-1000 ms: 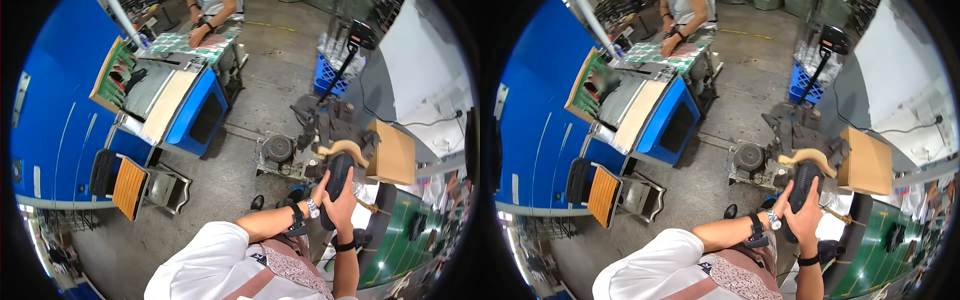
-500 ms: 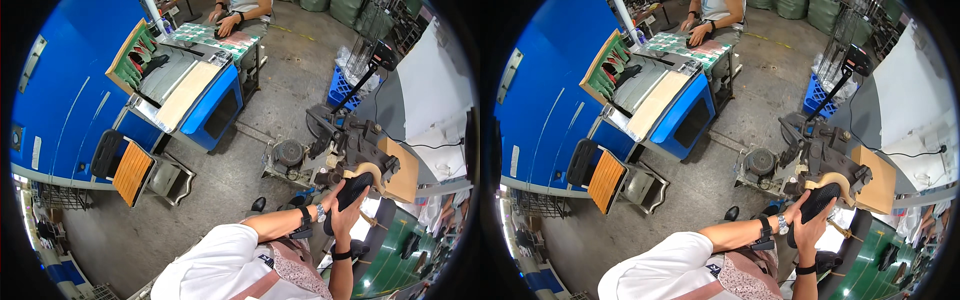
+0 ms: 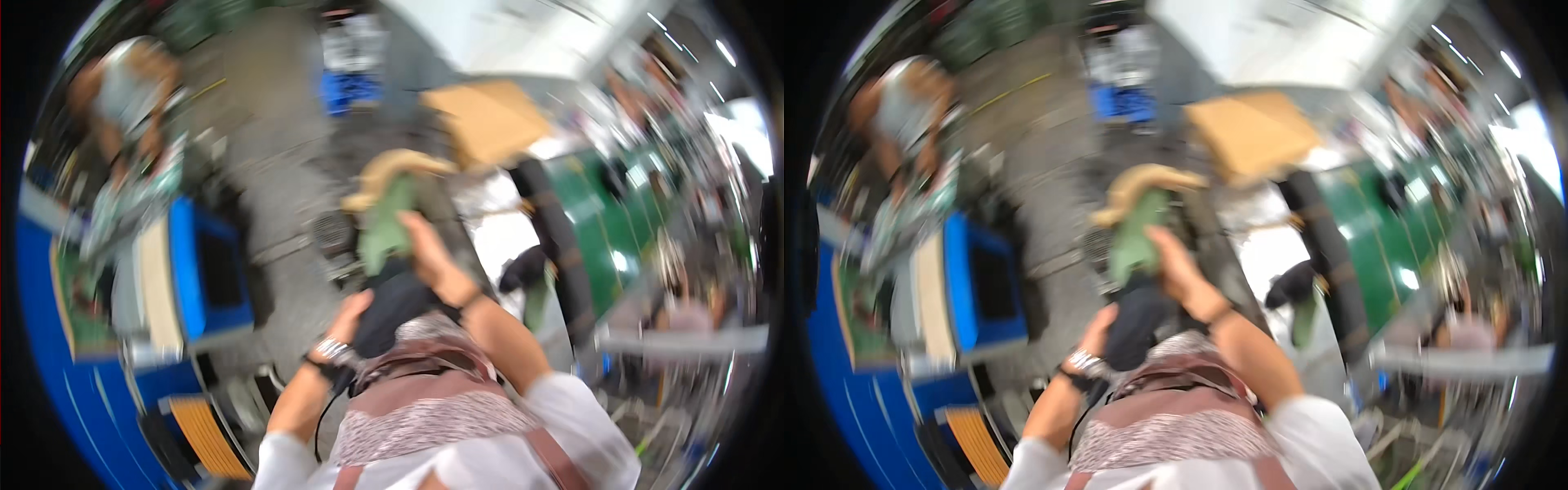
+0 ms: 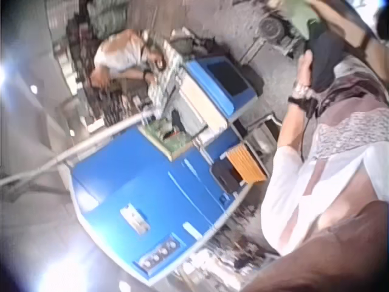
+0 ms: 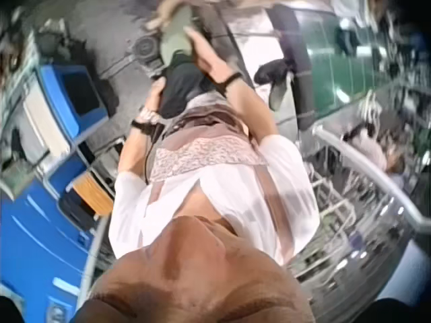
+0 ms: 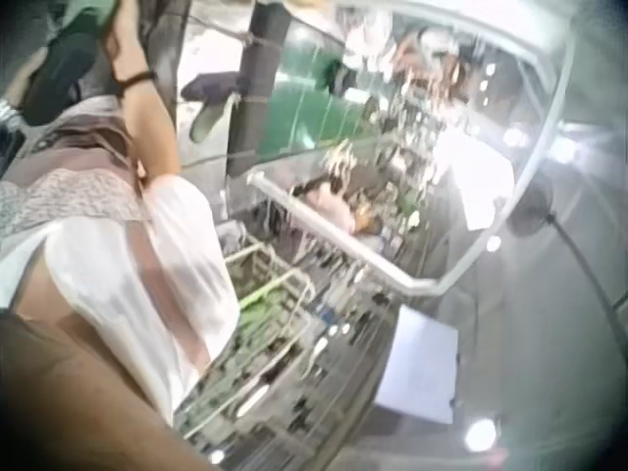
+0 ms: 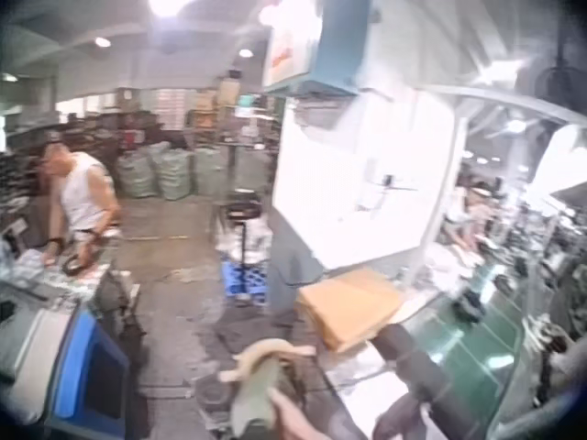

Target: Manually assemble shoe components using factory machinery and racks.

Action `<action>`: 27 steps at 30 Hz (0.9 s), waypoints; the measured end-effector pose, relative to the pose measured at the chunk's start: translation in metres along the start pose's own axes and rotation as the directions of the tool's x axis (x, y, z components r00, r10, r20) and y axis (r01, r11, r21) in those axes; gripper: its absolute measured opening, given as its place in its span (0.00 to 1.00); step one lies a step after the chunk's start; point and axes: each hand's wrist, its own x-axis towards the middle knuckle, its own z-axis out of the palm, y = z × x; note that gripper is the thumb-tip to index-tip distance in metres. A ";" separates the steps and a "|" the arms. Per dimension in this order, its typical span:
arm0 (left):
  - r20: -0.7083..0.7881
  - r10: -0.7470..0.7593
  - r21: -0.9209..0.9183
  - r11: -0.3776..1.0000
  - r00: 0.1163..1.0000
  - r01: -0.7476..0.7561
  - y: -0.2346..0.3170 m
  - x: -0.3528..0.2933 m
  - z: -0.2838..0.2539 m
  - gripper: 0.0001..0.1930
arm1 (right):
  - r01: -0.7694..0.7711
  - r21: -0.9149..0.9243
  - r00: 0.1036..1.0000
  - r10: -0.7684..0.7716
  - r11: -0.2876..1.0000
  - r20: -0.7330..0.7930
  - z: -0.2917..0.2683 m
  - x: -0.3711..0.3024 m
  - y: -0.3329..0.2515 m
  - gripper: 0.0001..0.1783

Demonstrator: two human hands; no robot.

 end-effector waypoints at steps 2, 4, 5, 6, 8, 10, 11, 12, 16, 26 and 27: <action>-0.112 -0.016 0.168 0.985 0.994 0.035 -0.012 -0.033 -0.038 0.34 | -0.021 0.104 0.999 0.017 0.994 0.042 -0.016 0.036 0.022 0.22; -0.092 0.039 0.255 0.967 0.995 -0.015 -0.001 -0.073 -0.029 0.35 | 0.135 0.014 0.990 -0.136 0.991 0.041 -0.010 0.005 0.017 0.36; -0.083 0.067 0.270 0.962 0.994 -0.042 -0.001 -0.076 -0.032 0.36 | 0.186 -0.071 0.982 -0.182 0.980 0.057 -0.012 -0.011 0.004 0.42; -0.061 0.034 0.294 0.956 0.998 -0.014 0.002 -0.067 -0.023 0.36 | 0.230 -0.083 0.962 -0.214 0.970 0.169 -0.025 -0.033 -0.011 0.54; 0.043 -0.030 0.258 0.966 0.999 0.018 -0.002 -0.056 -0.003 0.37 | 0.412 -0.245 0.911 -0.395 0.878 0.117 -0.068 -0.074 -0.031 0.56; 0.008 -0.058 0.283 0.958 0.998 0.053 -0.011 -0.016 0.019 0.36 | 0.560 -0.534 0.761 -0.648 0.634 0.030 -0.124 -0.102 -0.044 0.57; -0.037 -0.062 0.290 0.954 0.997 0.070 -0.015 0.008 0.038 0.35 | 0.548 -0.638 0.667 -0.743 0.542 -0.058 -0.156 -0.116 -0.047 0.58; -0.041 -0.049 0.315 0.947 0.998 0.059 -0.022 0.033 0.059 0.34 | 0.392 -0.767 0.628 -0.757 0.508 -0.181 -0.179 -0.139 -0.057 0.58; 0.103 -0.046 0.594 0.804 0.994 -0.024 -0.061 0.150 0.195 0.31 | -0.068 -0.886 0.243 -0.854 0.458 -0.460 -0.308 -0.211 -0.060 0.58; 0.632 -0.053 0.743 -0.245 0.774 -0.623 -0.202 0.304 0.376 0.26 | -0.306 -0.868 0.273 -0.838 0.390 -0.473 -0.426 -0.252 0.028 0.44; 0.769 -0.101 0.574 -0.326 0.632 -0.751 -0.205 0.311 0.378 0.26 | -0.304 -0.870 0.281 -0.836 0.387 -0.470 -0.418 -0.254 0.023 0.44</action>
